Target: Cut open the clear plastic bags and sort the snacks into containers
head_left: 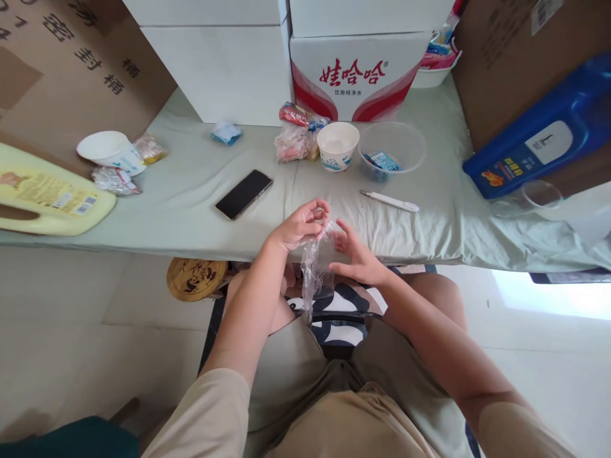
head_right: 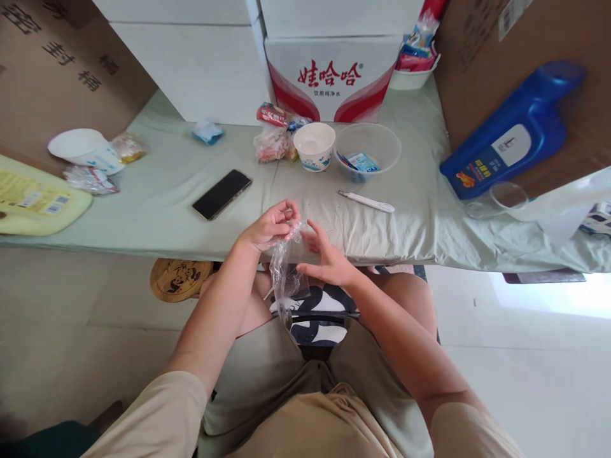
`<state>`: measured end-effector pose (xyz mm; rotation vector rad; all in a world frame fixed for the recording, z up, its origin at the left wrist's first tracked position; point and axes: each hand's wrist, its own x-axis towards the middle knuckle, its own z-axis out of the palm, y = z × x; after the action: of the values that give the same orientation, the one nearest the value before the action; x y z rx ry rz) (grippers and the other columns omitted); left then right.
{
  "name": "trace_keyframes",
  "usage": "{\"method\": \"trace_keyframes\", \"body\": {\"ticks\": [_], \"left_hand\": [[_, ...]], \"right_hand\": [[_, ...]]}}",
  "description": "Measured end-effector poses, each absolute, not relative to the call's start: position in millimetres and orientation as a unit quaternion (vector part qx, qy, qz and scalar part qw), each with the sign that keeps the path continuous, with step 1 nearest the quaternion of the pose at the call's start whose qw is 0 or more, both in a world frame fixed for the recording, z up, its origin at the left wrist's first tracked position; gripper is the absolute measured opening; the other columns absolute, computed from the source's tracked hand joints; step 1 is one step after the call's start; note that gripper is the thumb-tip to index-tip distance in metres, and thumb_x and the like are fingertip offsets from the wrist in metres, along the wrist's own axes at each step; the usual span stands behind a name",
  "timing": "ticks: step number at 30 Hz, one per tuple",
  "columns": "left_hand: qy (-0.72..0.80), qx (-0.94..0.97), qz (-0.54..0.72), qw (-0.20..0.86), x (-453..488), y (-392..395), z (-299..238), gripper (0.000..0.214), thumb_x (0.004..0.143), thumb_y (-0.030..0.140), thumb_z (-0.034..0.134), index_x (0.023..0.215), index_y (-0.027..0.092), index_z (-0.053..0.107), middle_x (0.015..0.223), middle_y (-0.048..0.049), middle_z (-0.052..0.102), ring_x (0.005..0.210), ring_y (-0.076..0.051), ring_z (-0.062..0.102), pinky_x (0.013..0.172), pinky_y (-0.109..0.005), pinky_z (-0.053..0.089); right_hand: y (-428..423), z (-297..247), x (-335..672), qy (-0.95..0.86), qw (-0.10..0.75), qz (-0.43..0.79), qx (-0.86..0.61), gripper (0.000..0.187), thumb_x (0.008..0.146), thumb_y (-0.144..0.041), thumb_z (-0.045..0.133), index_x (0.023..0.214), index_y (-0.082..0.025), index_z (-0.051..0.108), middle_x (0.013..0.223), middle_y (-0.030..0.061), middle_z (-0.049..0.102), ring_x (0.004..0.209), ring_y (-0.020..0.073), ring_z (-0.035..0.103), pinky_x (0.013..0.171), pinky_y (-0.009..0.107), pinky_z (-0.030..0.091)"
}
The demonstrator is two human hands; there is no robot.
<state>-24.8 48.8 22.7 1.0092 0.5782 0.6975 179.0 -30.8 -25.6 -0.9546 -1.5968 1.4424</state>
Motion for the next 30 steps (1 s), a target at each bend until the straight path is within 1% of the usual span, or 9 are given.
{"method": "trace_keyframes", "body": {"ticks": [2, 4, 6, 9, 15, 19, 24, 28, 30], "left_hand": [[0.248, 0.467, 0.321, 0.786, -24.8, 42.9, 27.6, 0.042, 0.063, 0.019, 0.081, 0.094, 0.022, 0.053, 0.074, 0.0068, 0.058, 0.048, -0.004, 0.052, 0.045, -0.019, 0.035], [0.240, 0.472, 0.320, 0.786, -27.6, 39.3, 32.0, 0.041, 0.064, 0.020, 0.081, 0.093, 0.022, 0.052, 0.074, 0.0067, 0.058, 0.049, -0.004, 0.051, 0.046, -0.020, 0.035], [0.251, 0.478, 0.316, 0.780, -30.4, 39.3, 33.6, 0.041, 0.063, 0.019, 0.080, 0.093, 0.022, 0.052, 0.074, 0.0071, 0.057, 0.049, -0.003, 0.049, 0.047, -0.020, 0.036], [0.302, 0.506, 0.326, 0.739, -30.0, 45.2, 27.3, 0.039, 0.062, 0.016, 0.074, 0.093, 0.021, 0.052, 0.074, 0.0073, 0.057, 0.050, -0.004, 0.050, 0.048, -0.020, 0.035], [0.377, 0.588, 0.331, 0.634, -18.4, 56.1, 5.9, 0.036, 0.066, 0.011, 0.065, 0.100, 0.019, 0.056, 0.078, 0.0054, 0.059, 0.056, -0.006, 0.053, 0.057, -0.023, 0.042], [0.385, 0.590, 0.376, 0.602, -19.2, 61.9, 3.3, 0.037, 0.066, 0.013, 0.072, 0.100, 0.020, 0.058, 0.081, 0.0037, 0.064, 0.062, -0.007, 0.055, 0.064, -0.024, 0.045], [0.418, 0.429, 0.555, 0.577, -17.8, 63.5, 0.5, 0.026, 0.080, 0.033, 0.075, 0.098, 0.022, 0.060, 0.088, -0.0005, 0.070, 0.084, -0.012, 0.067, 0.081, -0.026, 0.051], [0.395, 0.359, 0.404, 0.743, -0.5, 40.9, 0.0, 0.052, 0.086, 0.068, 0.062, 0.098, 0.018, 0.065, 0.091, -0.0100, 0.075, 0.091, -0.022, 0.073, 0.081, -0.033, 0.056], [0.361, 0.384, 0.299, 0.795, 8.4, 29.7, 2.6, 0.054, 0.080, 0.065, 0.071, 0.102, 0.016, 0.067, 0.094, -0.0122, 0.078, 0.088, -0.024, 0.075, 0.080, -0.035, 0.057]], "right_hand": [[-33.4, -27.3, 173.6, -0.610, 0.354, 0.608, -0.365, 0.085, 0.083, -0.050, 0.077, 0.154, -0.025, 0.038, 0.118, 0.0110, 0.070, 0.106, 0.0230, 0.069, 0.095, 0.042, 0.056], [-36.6, -23.5, 175.9, -0.615, 0.304, 0.630, -0.363, 0.050, 0.089, -0.048, 0.069, 0.129, -0.021, 0.060, 0.094, 0.0051, 0.070, 0.080, 0.0171, 0.067, 0.078, 0.034, 0.056], [-39.4, -16.5, 180.7, -0.645, 0.282, 0.610, -0.364, 0.028, 0.091, -0.047, 0.066, 0.097, -0.019, 0.069, 0.086, 0.0039, 0.066, 0.076, 0.0156, 0.063, 0.074, 0.032, 0.053], [-42.6, -7.0, 184.0, -0.643, 0.311, 0.588, -0.379, 0.028, 0.091, -0.044, 0.063, 0.076, -0.021, 0.062, 0.087, 0.0047, 0.066, 0.082, 0.0175, 0.063, 0.080, 0.033, 0.053], [-43.2, -6.0, 180.6, -0.514, 0.299, 0.663, -0.455, 0.035, 0.086, -0.049, 0.063, 0.108, -0.024, 0.053, 0.079, -0.0006, 0.069, 0.056, 0.0138, 0.059, 0.054, 0.028, 0.046], [-41.5, -7.7, 184.0, -0.565, 0.251, 0.612, -0.493, 0.025, 0.081, -0.043, 0.066, 0.091, -0.019, 0.063, 0.063, -0.0034, 0.060, 0.048, 0.0092, 0.044, 0.048, 0.026, 0.034], [-40.1, -2.1, 191.0, -0.476, 0.402, 0.604, -0.497, 0.025, 0.083, -0.046, 0.065, 0.090, -0.022, 0.063, 0.058, -0.0059, 0.053, 0.048, 0.0100, 0.045, 0.048, 0.026, 0.036], [-33.3, 1.3, 196.3, -0.441, 0.500, 0.544, -0.509, 0.032, 0.084, -0.053, 0.068, 0.095, -0.025, 0.061, 0.065, -0.0054, 0.057, 0.047, 0.0087, 0.046, 0.047, 0.026, 0.038], [-29.6, 1.4, 199.9, -0.435, 0.514, 0.530, -0.515, 0.038, 0.084, -0.058, 0.067, 0.103, -0.026, 0.060, 0.068, -0.0052, 0.059, 0.047, 0.0088, 0.048, 0.046, 0.025, 0.038]]}}
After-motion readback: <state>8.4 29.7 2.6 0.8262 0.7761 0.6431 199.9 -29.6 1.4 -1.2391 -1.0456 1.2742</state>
